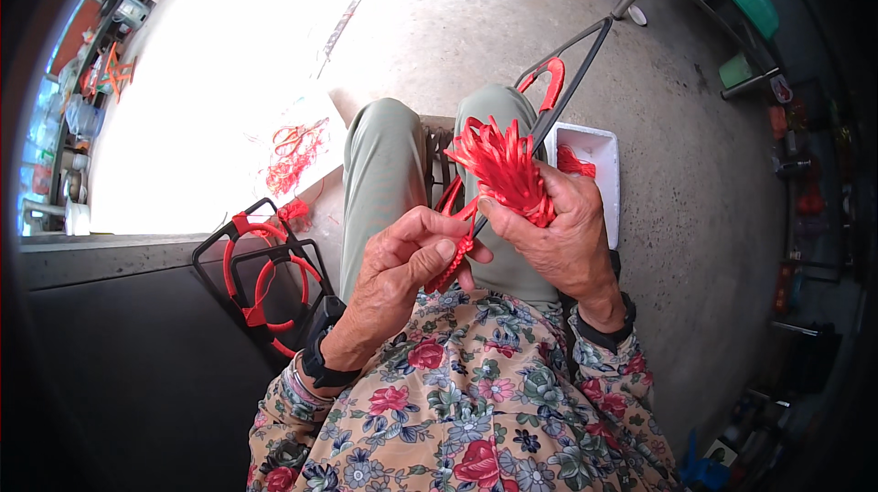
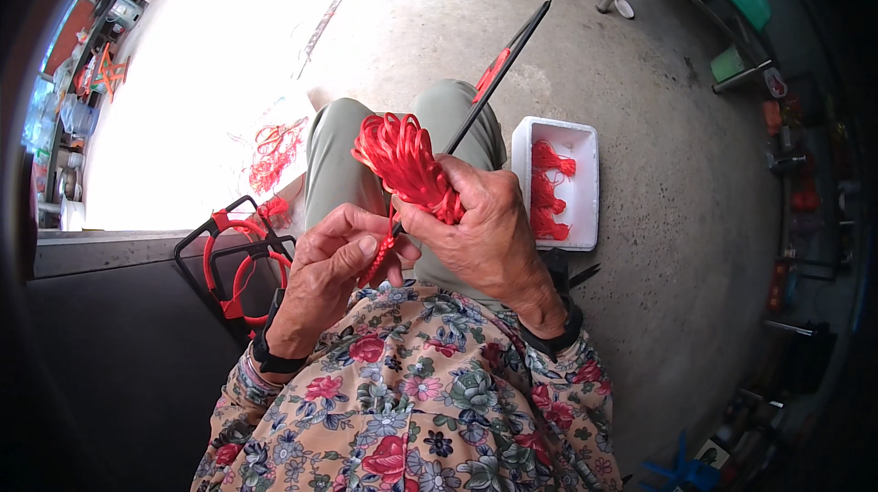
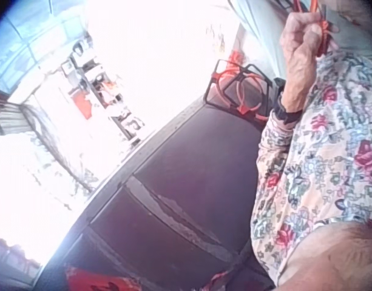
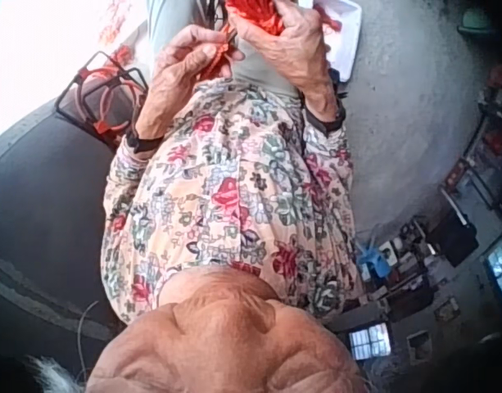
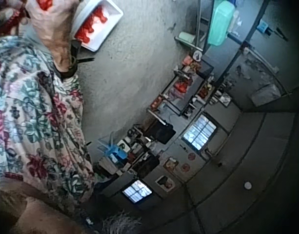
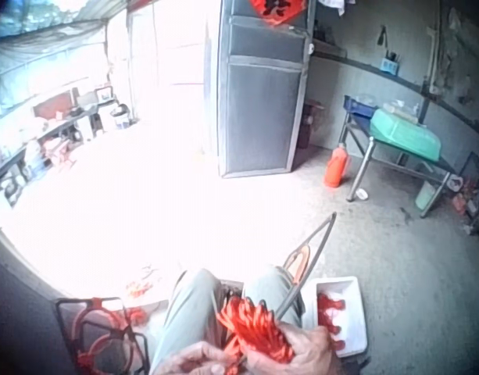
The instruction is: The person is wrapping a red plastic cord around a black circular frame, likely for furniture manufacturing.
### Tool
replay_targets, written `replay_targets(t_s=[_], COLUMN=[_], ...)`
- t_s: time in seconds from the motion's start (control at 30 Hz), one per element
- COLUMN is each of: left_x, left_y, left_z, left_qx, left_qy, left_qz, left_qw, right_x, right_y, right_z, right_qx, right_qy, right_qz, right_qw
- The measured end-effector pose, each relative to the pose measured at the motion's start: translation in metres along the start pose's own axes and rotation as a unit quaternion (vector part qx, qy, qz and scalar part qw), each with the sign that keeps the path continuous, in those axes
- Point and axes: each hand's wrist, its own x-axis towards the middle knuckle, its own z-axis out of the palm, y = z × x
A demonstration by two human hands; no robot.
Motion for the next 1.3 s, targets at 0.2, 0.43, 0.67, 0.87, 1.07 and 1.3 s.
replay_targets(t_s=[0.2,0.43,0.67,0.87,1.07,1.3], left_x=[-0.002,-0.007,0.000,0.000,-0.001,-0.007], left_y=[0.000,-0.011,-0.013,-0.011,-0.011,-0.012], left_z=[-0.002,0.001,0.007,0.000,0.004,0.006], left_qx=[-0.005,0.047,-0.058,-0.092,-0.107,-0.021], left_qy=[-0.020,0.027,0.102,0.136,0.117,0.134], left_qz=[0.004,0.071,0.047,0.006,0.041,0.089], left_qw=[1.000,0.996,0.992,0.986,0.987,0.987], right_x=[0.001,0.002,-0.001,-0.023,-0.033,-0.018], right_y=[0.001,0.000,-0.001,0.009,0.024,0.024], right_z=[0.009,0.021,0.025,0.010,0.030,0.036], right_qx=[-0.034,-0.111,-0.137,0.150,0.175,0.129], right_qy=[0.015,0.017,-0.043,-0.003,-0.026,-0.035], right_qz=[-0.051,-0.084,-0.085,0.160,0.135,0.058], right_qw=[0.998,0.990,0.986,0.976,0.975,0.989])
